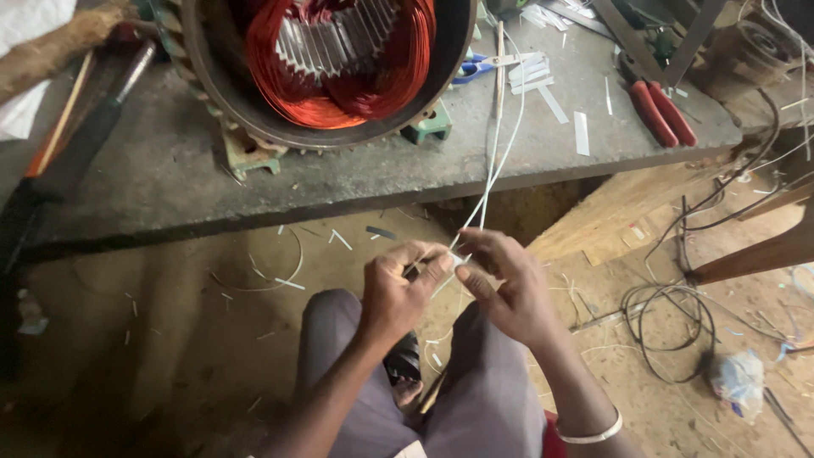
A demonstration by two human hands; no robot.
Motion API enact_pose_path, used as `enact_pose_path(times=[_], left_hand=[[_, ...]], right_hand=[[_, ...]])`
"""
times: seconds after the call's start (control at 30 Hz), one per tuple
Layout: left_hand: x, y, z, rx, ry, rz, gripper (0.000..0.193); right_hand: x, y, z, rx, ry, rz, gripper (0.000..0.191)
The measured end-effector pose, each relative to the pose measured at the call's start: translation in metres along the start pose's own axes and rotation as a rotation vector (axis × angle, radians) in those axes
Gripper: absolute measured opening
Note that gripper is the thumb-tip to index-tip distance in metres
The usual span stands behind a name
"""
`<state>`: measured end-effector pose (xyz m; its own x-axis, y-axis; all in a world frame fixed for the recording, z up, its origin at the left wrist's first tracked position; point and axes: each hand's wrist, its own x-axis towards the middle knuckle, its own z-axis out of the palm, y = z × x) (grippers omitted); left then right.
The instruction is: The person works on the copper windings of an electric motor stator on a workbench. They cut and trim wire ends with pliers, tie the coil bundle with white cord, press and adjust the windings inside the housing, rotate the stator, and cut small paper strips with scissors.
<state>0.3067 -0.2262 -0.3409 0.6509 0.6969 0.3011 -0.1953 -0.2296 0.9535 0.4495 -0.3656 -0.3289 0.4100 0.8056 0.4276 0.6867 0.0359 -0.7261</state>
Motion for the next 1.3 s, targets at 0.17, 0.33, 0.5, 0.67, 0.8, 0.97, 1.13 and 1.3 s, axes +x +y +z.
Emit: enact_pose_path(times=[0.17,0.33,0.5,0.67,0.8,0.97,1.13,1.3], left_hand=[[-0.006,-0.003,-0.011,-0.29,-0.197,-0.049,0.023],[-0.012,-0.002,-0.026,-0.161,-0.336,-0.041,0.031],[-0.016,0.0,-0.023,-0.257,-0.132,0.044,0.022],[-0.028,0.0,-0.017,-0.144,0.011,0.084,0.012],[-0.038,-0.003,-0.002,-0.203,0.067,0.032,0.011],[-0.035,-0.012,-0.004,-0.251,0.063,0.067,0.015],[-0.028,-0.018,-0.02,-0.374,-0.167,-0.042,0.025],[-0.021,-0.018,-0.033,-0.465,-0.451,-0.024,0.033]], right_hand=[[-0.002,0.005,0.013,0.509,-0.154,0.245,0.023],[-0.01,0.01,0.013,0.819,-0.282,0.407,0.03],[-0.011,-0.014,0.02,0.127,-0.092,0.108,0.034],[-0.015,-0.037,0.036,0.052,0.048,0.029,0.028],[-0.018,-0.042,0.045,-0.022,0.111,0.056,0.015],[-0.018,-0.041,0.046,0.027,0.13,0.083,0.02],[-0.029,-0.025,0.034,0.291,0.046,0.187,0.022],[-0.045,0.014,0.034,0.908,-0.152,0.581,0.028]])
